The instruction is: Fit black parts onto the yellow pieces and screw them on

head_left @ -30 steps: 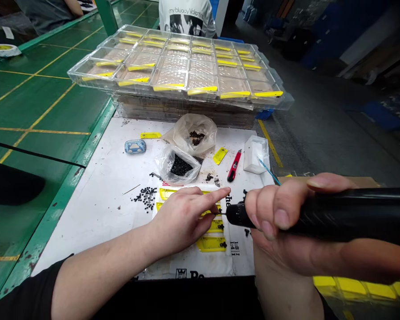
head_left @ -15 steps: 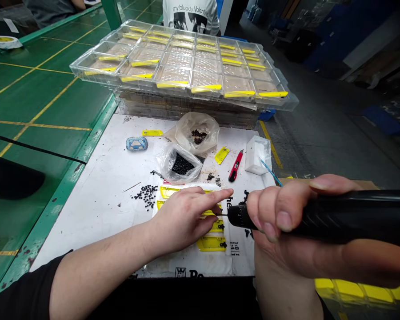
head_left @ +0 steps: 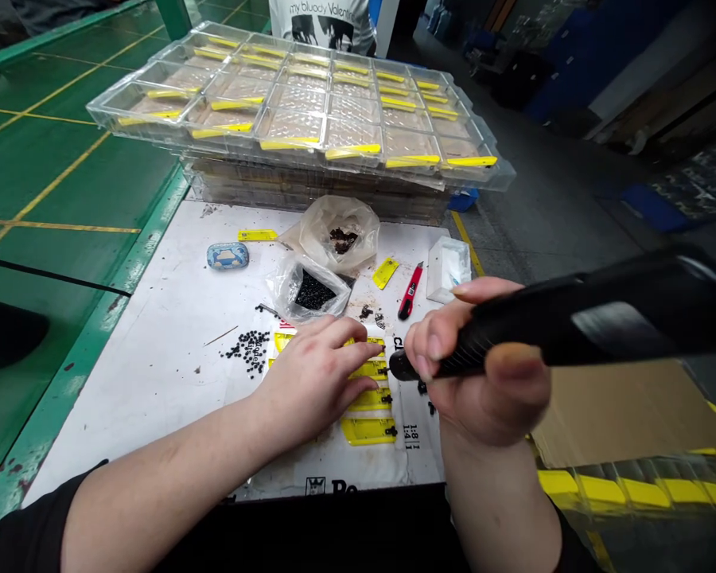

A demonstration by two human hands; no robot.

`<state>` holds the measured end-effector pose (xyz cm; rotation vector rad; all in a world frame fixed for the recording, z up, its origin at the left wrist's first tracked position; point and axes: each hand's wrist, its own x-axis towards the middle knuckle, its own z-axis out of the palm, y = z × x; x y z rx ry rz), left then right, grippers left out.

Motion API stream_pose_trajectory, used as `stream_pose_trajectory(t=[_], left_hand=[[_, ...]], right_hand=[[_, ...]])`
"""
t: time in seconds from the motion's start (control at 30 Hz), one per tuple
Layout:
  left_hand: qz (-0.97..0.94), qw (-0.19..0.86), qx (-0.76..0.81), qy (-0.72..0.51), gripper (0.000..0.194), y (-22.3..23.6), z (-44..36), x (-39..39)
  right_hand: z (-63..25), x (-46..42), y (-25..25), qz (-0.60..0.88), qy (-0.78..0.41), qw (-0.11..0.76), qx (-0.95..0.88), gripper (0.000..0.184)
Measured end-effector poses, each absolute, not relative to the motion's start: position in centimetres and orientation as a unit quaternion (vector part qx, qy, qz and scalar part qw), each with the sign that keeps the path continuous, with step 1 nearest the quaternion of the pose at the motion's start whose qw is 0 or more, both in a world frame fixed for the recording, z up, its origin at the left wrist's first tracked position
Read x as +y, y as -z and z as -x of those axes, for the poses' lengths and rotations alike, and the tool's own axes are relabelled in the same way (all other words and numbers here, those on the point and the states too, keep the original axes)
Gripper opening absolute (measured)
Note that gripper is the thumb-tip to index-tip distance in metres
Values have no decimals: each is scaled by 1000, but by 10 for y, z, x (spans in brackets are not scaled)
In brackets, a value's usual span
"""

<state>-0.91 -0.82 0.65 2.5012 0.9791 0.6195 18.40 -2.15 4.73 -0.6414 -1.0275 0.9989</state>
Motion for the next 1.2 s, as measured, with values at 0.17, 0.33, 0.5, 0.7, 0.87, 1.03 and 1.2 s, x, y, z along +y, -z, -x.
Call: stream_pose_trajectory(t=[0.17,0.33,0.5,0.7,0.87,1.03,1.2], left_hand=[[-899,118,397,-140,15,-5,8,-6],[-911,93,387,-105,14,1,6,-5],[-913,95,385,-93,18,-1,5,-5],[-911,111,386,-90,16,-3,6,-4],[-911,116,387,-86,14,-2,5,-3],[-910,120,388,-81,17,-2,6,-4],[-910,107,392,-83,17,-2,6,-5]], right_hand=[[-182,-15,-38,323,-466,680,-464,40],[-183,-15,-35,347,-479,650,-477,42],[-183,-16,-34,345,-490,638,-483,39],[-183,-14,-31,338,-500,629,-490,36],[-184,-14,-29,344,-493,624,-499,35],[-184,-13,-25,346,-491,616,-510,33],[-186,-13,-20,327,-505,608,-518,41]])
